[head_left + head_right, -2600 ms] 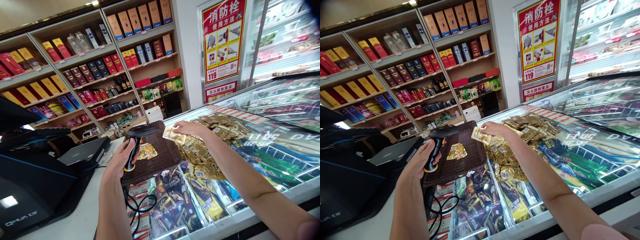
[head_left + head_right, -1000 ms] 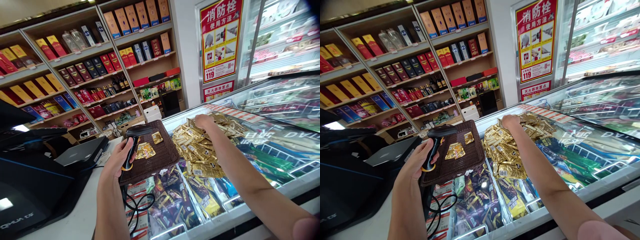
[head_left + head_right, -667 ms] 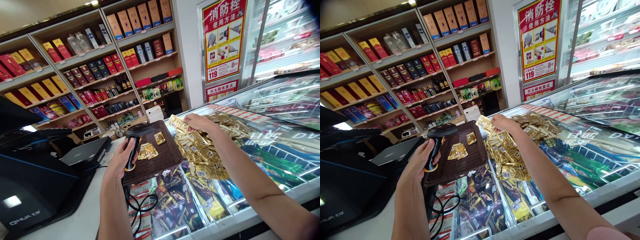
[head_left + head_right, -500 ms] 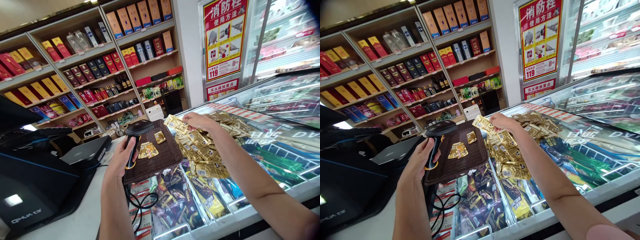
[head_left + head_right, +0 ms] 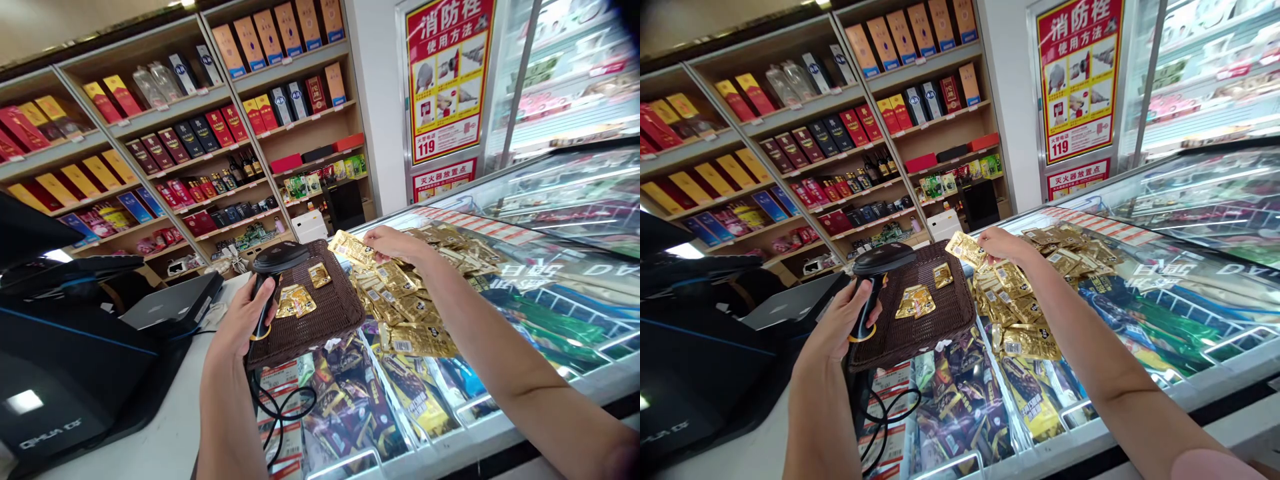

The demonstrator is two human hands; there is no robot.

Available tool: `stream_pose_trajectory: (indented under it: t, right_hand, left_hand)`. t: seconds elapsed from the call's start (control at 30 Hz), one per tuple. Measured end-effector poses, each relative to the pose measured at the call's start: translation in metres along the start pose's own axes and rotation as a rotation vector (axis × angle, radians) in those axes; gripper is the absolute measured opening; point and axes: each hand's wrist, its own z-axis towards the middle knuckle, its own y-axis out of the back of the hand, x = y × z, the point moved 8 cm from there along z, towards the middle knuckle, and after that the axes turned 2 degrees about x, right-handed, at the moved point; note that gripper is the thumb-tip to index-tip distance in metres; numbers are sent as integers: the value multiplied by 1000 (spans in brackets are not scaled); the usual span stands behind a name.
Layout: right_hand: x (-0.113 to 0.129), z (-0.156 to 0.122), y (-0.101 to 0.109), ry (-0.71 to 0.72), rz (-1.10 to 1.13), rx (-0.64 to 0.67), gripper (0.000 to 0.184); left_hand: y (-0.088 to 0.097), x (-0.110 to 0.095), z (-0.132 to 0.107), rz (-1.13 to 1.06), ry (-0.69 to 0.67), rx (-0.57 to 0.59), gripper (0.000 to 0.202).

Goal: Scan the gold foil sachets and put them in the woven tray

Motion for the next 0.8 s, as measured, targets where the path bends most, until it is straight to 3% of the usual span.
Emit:
stream_pose_trajectory:
  t: [0.63, 0.8]
  right_hand:
    - [3, -4, 0, 10, -14, 17, 17]
    - [10, -10, -5, 36, -64, 57, 18]
  left_hand:
    - [-3, 1, -2, 17, 2, 69, 45]
    - [1, -2, -2, -45, 8, 31, 52]
